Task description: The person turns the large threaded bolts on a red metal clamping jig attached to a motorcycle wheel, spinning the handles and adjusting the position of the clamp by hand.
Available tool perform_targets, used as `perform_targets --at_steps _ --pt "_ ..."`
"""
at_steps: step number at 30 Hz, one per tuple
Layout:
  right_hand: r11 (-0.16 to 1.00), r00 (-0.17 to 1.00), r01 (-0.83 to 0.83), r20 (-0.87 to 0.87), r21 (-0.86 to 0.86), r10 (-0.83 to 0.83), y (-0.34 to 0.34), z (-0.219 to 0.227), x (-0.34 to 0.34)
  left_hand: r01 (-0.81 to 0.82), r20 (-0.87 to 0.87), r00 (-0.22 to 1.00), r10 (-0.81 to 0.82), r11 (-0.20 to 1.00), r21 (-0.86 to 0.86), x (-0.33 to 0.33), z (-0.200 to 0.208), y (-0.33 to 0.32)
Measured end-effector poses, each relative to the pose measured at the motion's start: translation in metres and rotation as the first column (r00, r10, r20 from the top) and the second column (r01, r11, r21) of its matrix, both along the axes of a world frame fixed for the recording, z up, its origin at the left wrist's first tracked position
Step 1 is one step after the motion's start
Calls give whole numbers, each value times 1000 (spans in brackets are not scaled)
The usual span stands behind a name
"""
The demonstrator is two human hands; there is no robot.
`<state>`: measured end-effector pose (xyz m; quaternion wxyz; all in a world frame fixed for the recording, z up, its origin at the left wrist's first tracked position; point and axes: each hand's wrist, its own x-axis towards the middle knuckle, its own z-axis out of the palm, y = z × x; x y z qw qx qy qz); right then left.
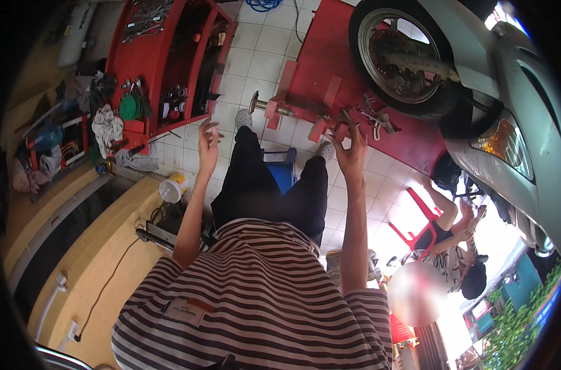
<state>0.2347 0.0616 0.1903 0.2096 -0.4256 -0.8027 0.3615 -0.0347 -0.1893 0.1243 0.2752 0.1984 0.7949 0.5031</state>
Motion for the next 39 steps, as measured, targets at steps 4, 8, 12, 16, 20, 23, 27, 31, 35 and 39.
perform_targets --at_steps 4,8,12,16,20,23,27,31,35,39 --pt "995 997 -63 49 82 59 6 -15 11 -406 121 899 421 905 -130 57 -10 -115" --pt "995 996 -83 37 47 81 9 -16 14 -546 158 813 561 828 -131 104 2 -155" --pt "993 996 -80 46 90 76 8 -18 15 -608 188 768 613 789 -90 120 17 -152" --pt "993 996 -71 59 89 66 8 -21 18 -599 207 775 598 798 -62 104 26 -146" --pt "979 994 -105 57 174 97 11 -17 14 -538 236 806 543 838 -91 78 11 -149" --pt "983 996 -78 52 167 71 6 -17 14 -326 216 911 351 934 -146 53 7 -133" --pt "979 994 -89 83 184 75 5 -23 17 1 153 988 2 1000 -17 25 54 -31" --pt "973 994 -105 63 206 94 10 -29 16 264 -79 964 -252 942 208 12 92 72" --pt "971 988 -150 10 185 151 11 -24 10 511 -371 818 -440 851 119 8 77 110" --pt "951 980 -153 -80 268 181 17 -49 10 599 -555 683 -475 799 53 -4 40 117"
